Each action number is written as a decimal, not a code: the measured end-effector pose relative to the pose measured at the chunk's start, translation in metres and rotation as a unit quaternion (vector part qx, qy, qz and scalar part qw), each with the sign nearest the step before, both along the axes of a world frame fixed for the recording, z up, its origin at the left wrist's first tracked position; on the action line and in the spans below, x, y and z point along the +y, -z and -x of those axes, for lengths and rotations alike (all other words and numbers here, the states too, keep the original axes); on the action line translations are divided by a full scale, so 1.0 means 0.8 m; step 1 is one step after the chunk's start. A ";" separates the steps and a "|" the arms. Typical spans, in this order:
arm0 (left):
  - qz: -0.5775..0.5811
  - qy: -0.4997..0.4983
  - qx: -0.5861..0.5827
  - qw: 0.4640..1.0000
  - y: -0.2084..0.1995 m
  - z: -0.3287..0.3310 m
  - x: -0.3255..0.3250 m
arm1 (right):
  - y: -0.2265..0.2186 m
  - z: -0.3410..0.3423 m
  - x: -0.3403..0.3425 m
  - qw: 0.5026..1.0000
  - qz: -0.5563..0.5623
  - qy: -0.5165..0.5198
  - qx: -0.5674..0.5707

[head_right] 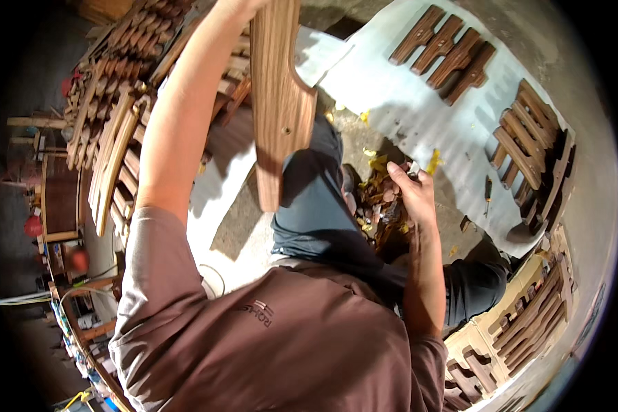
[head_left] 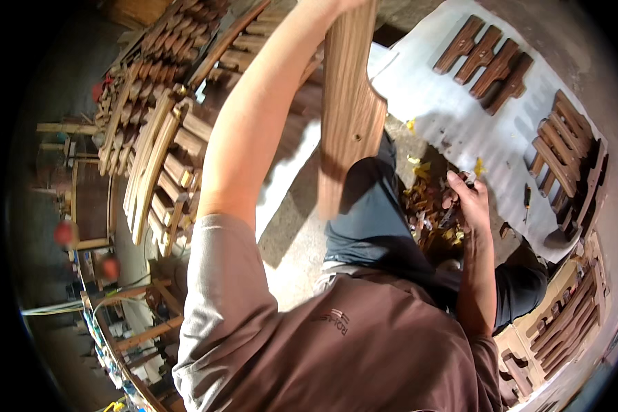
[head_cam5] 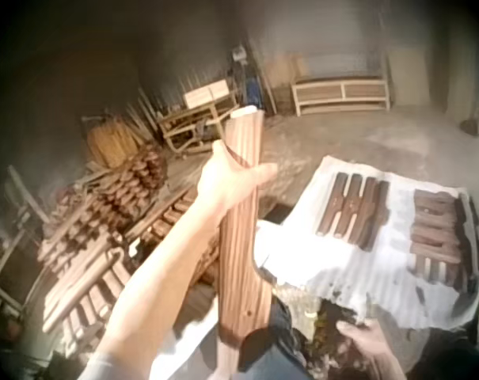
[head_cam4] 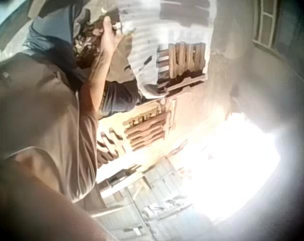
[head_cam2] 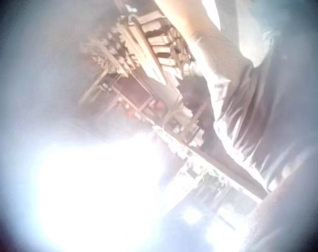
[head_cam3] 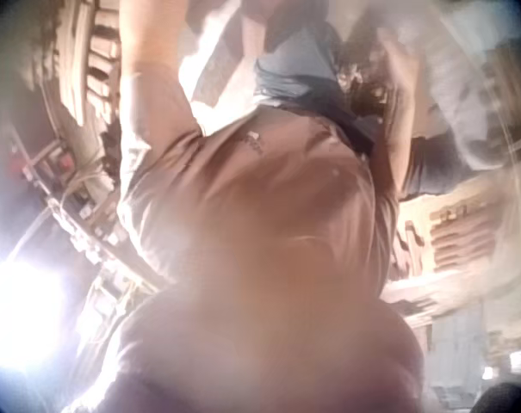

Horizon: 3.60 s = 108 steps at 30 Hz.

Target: The person sands various wooden chair parts using a small sanding block, handling the pieces one at a time and rotating them to reach different surfaces.

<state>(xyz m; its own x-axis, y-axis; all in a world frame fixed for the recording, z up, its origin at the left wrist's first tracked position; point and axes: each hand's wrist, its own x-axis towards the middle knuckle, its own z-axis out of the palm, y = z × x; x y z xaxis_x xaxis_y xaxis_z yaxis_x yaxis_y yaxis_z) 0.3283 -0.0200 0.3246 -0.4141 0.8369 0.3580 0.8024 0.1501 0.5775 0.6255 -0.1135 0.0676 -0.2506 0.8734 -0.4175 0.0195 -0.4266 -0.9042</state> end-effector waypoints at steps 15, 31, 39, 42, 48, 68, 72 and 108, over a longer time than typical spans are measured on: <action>-0.051 0.088 -0.254 0.962 0.117 -0.057 0.183 | -0.075 -0.041 -0.077 0.928 -0.332 -0.011 -0.170; 0.150 0.292 -0.469 0.820 0.148 -0.208 0.114 | -0.059 -0.082 -0.099 0.975 -0.179 0.124 0.049; 0.263 0.386 -0.468 0.750 0.267 -0.228 0.000 | -0.074 -0.244 -0.105 0.888 -0.218 0.404 -0.018; 0.237 0.379 -0.385 0.807 0.324 -0.208 -0.028 | -0.070 -0.324 -0.114 0.861 -0.187 0.468 -0.066; 0.298 0.366 -0.336 0.815 0.392 -0.240 -0.092 | 0.006 -0.478 -0.098 0.756 -0.187 0.624 -0.072; 0.463 0.429 0.058 0.773 0.492 -0.263 -0.088 | 0.186 -0.826 0.029 0.524 -0.181 0.824 -0.114; 0.497 0.416 0.063 0.759 0.495 -0.268 -0.089 | 0.206 -0.843 0.057 0.476 -0.192 0.845 -0.151; 0.043 0.255 -0.083 0.962 0.319 -0.206 -0.135 | -0.032 -0.094 0.023 0.992 -0.080 -0.089 -0.050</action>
<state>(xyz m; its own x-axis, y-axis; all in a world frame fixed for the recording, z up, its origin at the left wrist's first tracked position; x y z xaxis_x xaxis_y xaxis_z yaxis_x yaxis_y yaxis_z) 0.4929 -0.1281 0.0694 0.0131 0.9699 0.2433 0.6819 -0.1867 0.7072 0.7008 -0.0952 0.0932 -0.3705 0.8765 -0.3075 0.1738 -0.2597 -0.9499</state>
